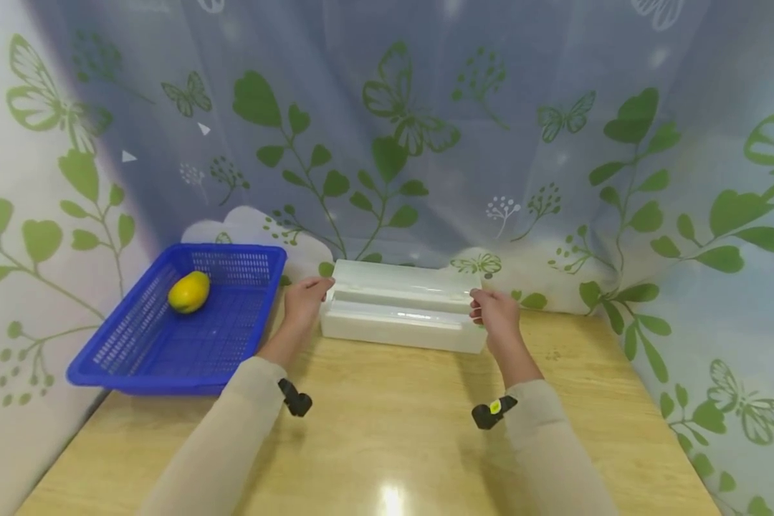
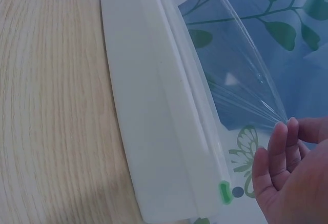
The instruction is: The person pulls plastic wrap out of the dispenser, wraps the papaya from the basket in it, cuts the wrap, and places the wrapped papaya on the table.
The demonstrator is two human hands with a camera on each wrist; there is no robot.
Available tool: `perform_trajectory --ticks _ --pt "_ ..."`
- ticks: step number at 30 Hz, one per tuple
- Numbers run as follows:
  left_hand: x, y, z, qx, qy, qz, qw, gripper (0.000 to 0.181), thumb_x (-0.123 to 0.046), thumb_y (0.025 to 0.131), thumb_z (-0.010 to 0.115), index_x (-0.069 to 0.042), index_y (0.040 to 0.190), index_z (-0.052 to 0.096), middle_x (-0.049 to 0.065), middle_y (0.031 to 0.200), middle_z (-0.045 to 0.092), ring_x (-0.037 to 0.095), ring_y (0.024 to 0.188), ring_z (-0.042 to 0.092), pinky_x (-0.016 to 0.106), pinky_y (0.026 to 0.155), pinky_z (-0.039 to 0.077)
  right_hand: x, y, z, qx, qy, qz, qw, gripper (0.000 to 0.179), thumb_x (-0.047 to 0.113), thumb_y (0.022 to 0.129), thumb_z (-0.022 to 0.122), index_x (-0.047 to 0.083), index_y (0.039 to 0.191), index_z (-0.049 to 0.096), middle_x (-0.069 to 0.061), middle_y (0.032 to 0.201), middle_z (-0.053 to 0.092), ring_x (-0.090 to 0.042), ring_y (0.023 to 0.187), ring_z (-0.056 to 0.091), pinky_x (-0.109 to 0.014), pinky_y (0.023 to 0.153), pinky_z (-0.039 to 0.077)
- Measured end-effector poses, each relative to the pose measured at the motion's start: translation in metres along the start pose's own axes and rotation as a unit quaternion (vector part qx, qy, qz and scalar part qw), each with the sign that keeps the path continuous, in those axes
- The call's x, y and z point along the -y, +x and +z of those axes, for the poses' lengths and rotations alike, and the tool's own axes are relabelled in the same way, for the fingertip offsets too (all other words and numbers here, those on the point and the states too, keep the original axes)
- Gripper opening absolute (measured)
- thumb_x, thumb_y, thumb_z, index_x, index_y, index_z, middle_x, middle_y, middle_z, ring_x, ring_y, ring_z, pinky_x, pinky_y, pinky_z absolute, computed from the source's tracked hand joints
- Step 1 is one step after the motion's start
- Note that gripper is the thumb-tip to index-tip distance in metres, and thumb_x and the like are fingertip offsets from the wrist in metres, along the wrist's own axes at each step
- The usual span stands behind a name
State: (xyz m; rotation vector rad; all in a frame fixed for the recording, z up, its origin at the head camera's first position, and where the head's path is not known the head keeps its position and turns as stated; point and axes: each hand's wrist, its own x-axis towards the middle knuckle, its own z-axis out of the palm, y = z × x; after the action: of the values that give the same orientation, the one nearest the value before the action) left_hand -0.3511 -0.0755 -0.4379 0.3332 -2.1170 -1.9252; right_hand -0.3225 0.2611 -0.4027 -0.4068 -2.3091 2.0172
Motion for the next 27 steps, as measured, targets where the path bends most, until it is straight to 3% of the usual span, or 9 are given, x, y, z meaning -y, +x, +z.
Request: perform_trajectory --ticks 8,17,23,27 --pt "-0.011 0.003 -0.001 0.015 -0.004 0.003 0.9999 0.026 -0.031 0.092 0.072 -0.008 0.103 0.079 0.017 0.088 0.067 0.020 0.081 0.055 0.033 0.076 0.044 0.010 0.000 -0.004 0.007 0.000 -0.014 0.9999 0.027 0.026 0.103 0.058 0.004 0.117 0.061 0.004 0.082 0.061 -0.009 0.070 0.061 -0.026 0.073 0.057" --pt "-0.024 0.003 -0.004 0.016 0.018 0.001 0.9997 0.028 -0.037 0.090 0.072 -0.011 0.100 0.080 0.002 0.077 0.064 0.019 0.077 0.053 0.034 0.075 0.041 0.021 -0.001 -0.004 0.005 0.009 -0.013 0.9999 0.019 0.025 0.103 0.058 0.007 0.106 0.061 0.005 0.080 0.060 -0.011 0.070 0.059 -0.024 0.071 0.056" --pt "-0.036 0.002 -0.006 0.024 0.018 0.006 0.9995 0.027 -0.035 0.091 0.072 -0.012 0.102 0.079 0.010 0.086 0.066 0.017 0.074 0.051 0.033 0.070 0.040 0.029 0.001 -0.004 -0.004 0.038 -0.016 0.9991 0.018 0.022 0.100 0.062 0.004 0.100 0.062 0.006 0.074 0.060 -0.008 0.063 0.059 -0.024 0.066 0.055" --pt "-0.043 0.003 -0.006 0.026 -0.011 0.004 0.9996 0.026 -0.031 0.092 0.073 -0.009 0.104 0.079 0.005 0.081 0.064 0.016 0.077 0.054 0.032 0.072 0.043 0.035 0.001 -0.004 -0.004 0.050 -0.011 0.9987 0.021 0.022 0.100 0.063 0.001 0.105 0.060 0.004 0.075 0.060 -0.008 0.062 0.058 -0.024 0.065 0.054"
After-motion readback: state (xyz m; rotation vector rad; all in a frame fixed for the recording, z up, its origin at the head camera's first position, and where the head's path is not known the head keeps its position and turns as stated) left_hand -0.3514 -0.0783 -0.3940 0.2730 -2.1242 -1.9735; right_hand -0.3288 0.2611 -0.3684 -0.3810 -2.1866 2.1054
